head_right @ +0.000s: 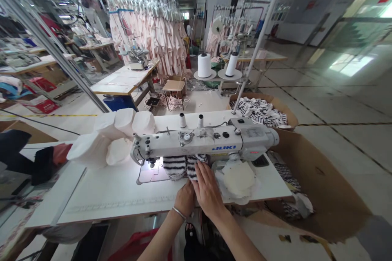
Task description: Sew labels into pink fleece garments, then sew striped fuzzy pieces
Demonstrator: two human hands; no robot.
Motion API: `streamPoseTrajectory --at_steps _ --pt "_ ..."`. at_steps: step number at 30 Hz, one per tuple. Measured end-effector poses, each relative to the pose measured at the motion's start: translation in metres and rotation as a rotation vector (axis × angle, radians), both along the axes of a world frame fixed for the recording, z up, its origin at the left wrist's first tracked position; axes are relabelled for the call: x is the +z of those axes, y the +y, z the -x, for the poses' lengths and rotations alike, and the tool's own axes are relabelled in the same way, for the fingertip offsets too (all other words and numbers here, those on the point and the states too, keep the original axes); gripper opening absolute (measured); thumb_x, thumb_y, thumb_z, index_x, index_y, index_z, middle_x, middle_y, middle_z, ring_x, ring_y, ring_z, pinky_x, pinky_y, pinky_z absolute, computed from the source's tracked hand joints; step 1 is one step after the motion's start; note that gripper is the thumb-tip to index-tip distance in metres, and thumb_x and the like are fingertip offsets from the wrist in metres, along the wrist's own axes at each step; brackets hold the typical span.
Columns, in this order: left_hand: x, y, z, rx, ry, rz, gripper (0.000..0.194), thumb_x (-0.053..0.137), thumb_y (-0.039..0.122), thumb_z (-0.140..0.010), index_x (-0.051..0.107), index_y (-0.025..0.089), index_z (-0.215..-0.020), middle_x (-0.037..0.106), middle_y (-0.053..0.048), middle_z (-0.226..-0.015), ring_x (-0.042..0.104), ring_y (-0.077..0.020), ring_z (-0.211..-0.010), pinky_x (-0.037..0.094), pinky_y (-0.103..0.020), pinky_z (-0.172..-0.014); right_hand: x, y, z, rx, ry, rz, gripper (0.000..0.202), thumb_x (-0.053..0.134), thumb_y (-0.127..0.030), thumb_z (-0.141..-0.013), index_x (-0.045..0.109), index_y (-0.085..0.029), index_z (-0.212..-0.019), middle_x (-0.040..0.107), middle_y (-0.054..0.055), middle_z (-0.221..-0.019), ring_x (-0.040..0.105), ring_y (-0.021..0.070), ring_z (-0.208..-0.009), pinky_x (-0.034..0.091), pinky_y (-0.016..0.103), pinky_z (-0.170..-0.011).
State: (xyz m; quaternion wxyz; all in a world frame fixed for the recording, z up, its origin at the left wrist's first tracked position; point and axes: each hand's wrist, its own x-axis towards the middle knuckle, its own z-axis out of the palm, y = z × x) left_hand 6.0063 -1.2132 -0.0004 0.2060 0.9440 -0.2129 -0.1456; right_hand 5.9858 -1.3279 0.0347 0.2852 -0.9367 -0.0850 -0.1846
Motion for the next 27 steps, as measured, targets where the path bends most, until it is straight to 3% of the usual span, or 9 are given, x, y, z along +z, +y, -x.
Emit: streamPoseTrajectory --at_steps 3,7,12,15,19,23,27 --pt "-0.001 0.0 -0.002 0.005 0.015 0.027 0.051 0.042 0.005 -0.085 0.04 0.009 -0.136 0.041 -0.019 -0.14 0.06 -0.0232 -0.11 0.05 -0.032 -0.093 -0.007 0.006 -0.025 -0.003 0.039 0.114 0.044 0.038 -0.032 -0.096 0.04 -0.015 -0.137 0.037 0.013 -0.142 0.03 0.0297 -0.132 0.03 0.052 -0.107" --pt "0.0 0.001 -0.004 0.04 0.031 0.078 0.06 0.04 -0.002 -0.079 0.038 0.009 -0.138 0.032 -0.02 -0.146 0.06 -0.0251 -0.11 0.05 -0.036 -0.094 -0.005 0.011 -0.053 -0.043 0.125 0.184 0.042 0.054 -0.03 -0.092 0.044 -0.019 -0.131 0.041 0.012 -0.137 0.038 0.0298 -0.126 0.037 0.054 -0.1" --pt "0.001 0.002 -0.007 0.112 0.07 0.206 0.073 0.041 -0.008 -0.068 0.038 0.013 -0.138 0.031 -0.019 -0.147 0.062 -0.0293 -0.105 0.051 -0.043 -0.09 0.007 0.013 -0.074 -0.069 0.199 0.147 0.023 0.055 -0.031 -0.092 0.057 -0.018 -0.111 0.054 0.008 -0.119 0.051 0.0236 -0.111 0.044 0.048 -0.094" --pt "0.008 0.003 -0.006 0.148 0.102 0.362 0.072 0.042 -0.007 -0.067 0.04 0.012 -0.136 0.032 -0.019 -0.146 0.057 -0.0304 -0.113 0.046 -0.044 -0.096 0.012 0.009 -0.075 -0.031 0.183 0.056 0.026 0.055 -0.033 -0.092 0.056 -0.018 -0.113 0.053 0.008 -0.121 0.05 0.0241 -0.112 0.042 0.049 -0.096" --pt "0.03 0.019 0.007 0.223 0.151 0.651 0.054 0.046 0.008 -0.077 0.046 0.009 -0.13 0.039 -0.018 -0.142 0.039 -0.0272 -0.131 0.032 -0.042 -0.109 0.018 -0.008 -0.044 0.072 0.136 -0.142 0.041 0.049 -0.041 -0.093 0.047 -0.019 -0.128 0.043 0.011 -0.135 0.039 0.027 -0.125 0.032 0.052 -0.104" --pt "0.061 0.046 0.03 0.315 0.322 0.904 0.044 0.04 0.019 -0.08 0.054 0.015 -0.121 0.059 -0.012 -0.123 0.052 -0.0253 -0.118 0.038 -0.042 -0.102 0.025 -0.025 0.016 0.049 0.171 -0.417 0.046 0.04 -0.05 -0.093 0.05 -0.02 -0.126 0.041 0.01 -0.139 0.031 0.0263 -0.131 0.021 0.048 -0.111" --pt "0.086 0.058 0.044 0.422 0.737 1.351 0.053 0.047 0.015 -0.069 0.054 0.018 -0.122 0.06 -0.01 -0.123 0.056 -0.0255 -0.11 0.043 -0.036 -0.091 0.032 -0.019 0.055 0.047 0.411 -0.763 0.044 0.036 -0.054 -0.093 0.06 -0.022 -0.111 0.062 0.01 -0.112 0.055 0.0263 -0.108 0.044 0.044 -0.092"
